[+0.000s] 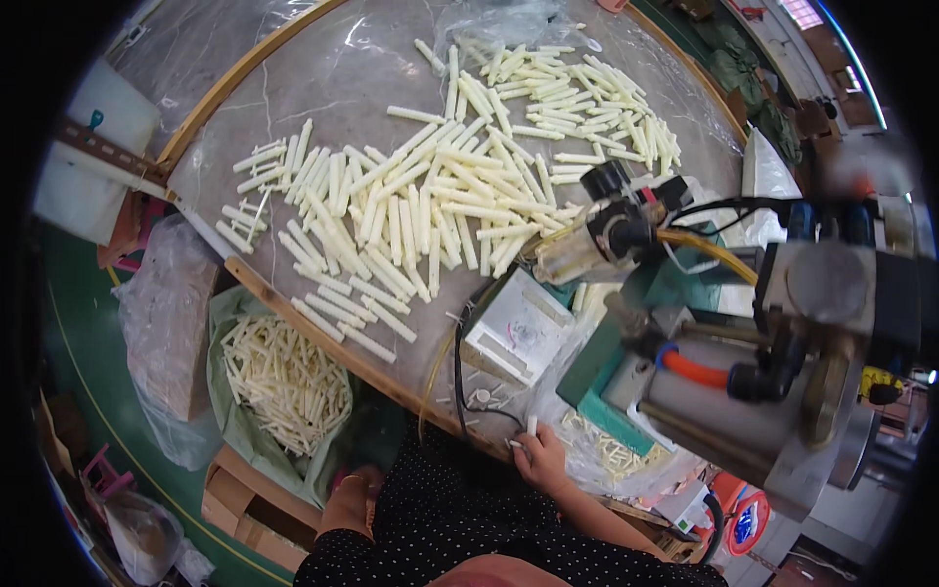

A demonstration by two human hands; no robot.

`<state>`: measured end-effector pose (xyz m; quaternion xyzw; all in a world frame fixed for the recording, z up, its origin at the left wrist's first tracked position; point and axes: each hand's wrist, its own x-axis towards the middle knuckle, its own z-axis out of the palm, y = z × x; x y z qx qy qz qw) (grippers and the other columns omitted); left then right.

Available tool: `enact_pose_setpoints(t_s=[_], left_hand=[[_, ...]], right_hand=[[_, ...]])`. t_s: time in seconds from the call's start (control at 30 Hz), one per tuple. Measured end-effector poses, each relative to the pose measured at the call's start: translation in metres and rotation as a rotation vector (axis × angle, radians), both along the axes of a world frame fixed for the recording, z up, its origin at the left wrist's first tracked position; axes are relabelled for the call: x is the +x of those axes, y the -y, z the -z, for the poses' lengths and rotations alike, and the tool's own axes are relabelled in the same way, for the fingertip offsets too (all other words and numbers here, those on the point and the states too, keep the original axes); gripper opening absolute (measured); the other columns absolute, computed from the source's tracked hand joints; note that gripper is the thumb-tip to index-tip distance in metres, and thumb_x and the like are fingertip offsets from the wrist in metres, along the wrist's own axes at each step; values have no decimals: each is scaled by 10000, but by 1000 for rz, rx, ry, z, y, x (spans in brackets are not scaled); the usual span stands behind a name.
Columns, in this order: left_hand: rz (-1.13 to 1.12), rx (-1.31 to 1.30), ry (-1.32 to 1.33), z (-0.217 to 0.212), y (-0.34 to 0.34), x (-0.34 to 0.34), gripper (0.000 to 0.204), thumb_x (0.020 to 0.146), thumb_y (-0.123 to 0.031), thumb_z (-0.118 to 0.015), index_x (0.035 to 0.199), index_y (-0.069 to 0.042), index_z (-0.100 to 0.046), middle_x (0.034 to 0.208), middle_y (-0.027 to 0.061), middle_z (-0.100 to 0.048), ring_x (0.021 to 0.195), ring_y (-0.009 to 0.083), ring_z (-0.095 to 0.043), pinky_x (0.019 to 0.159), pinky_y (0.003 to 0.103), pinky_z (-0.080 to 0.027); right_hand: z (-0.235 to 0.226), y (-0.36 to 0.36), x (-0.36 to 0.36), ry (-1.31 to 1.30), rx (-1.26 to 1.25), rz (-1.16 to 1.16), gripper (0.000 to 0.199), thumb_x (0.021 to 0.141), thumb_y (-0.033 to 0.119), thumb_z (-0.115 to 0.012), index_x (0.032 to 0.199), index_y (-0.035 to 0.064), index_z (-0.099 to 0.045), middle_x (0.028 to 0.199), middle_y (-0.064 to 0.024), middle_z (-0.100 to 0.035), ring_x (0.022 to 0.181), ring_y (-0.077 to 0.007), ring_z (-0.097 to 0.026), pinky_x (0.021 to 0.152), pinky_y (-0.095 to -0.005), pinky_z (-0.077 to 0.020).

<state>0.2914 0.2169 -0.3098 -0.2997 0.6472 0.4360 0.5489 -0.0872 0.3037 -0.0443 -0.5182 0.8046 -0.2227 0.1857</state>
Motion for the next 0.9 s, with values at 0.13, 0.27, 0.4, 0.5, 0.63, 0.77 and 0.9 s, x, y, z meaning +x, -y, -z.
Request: enact_pose_setpoints(t_s=[0.13,0.27,0.4,0.5,0.63,0.77,0.9], left_hand=[[-244,-74,-191,30,38,-21,461,881,-388,-461,1199,-60,-522,1252,160,-501,1198,287,-440,1030,412,-283],[-456,-146,-399,40,74,-43,455,878,-377,-475,1194,-54,-524,1237,164,-512,1185,285,-453,1020,399,-297],[-617,-243,-648,48,139,-85,448,875,-365,-490,1189,-47,-525,1221,168,-524,1171,284,-467,1010,386,-311],[-699,-296,-839,49,183,-131,444,873,-357,-501,1185,-42,-526,1209,171,-532,1161,282,-477,1002,376,-321],[-757,-318,-1021,43,203,-173,438,870,-345,-515,1180,-36,-527,1194,175,-544,1148,281,-490,992,362,-336],[-706,-218,-1008,-27,138,-182,434,868,-337,-526,1176,-31,-528,1182,178,-552,1138,279,-500,985,352,-346],[-573,-163,-1052,-182,126,-159,376,838,-233,-616,1095,34,-551,926,121,-637,829,170,-609,744,281,-484]], right_hand=[[-4,9,-5,32,45,-20,195,710,94,-638,888,72,-561,900,-182,-527,774,-344,-534,636,-400,-447],[-9,8,-2,2,45,8,207,702,115,-648,892,83,-570,904,-169,-532,767,-338,-541,626,-401,-454],[-9,1,16,-62,50,39,217,709,112,-641,909,70,-566,935,-186,-525,780,-361,-544,638,-414,-459],[-11,-6,28,-64,18,130,219,713,120,-639,915,65,-572,949,-191,-524,770,-367,-550,641,-413,-466],[-2,-16,32,-280,-137,133,285,712,167,-653,957,41,-579,947,-227,-548,762,-376,-572,645,-430,-482],[6,-15,15,-437,-344,283,199,751,141,-620,916,39,-577,901,-190,-555,748,-359,-559,619,-405,-466],[-20,4,20,-233,-512,430,189,811,175,-604,933,32,-584,871,-141,-523,744,-314,-542,630,-361,-444]])
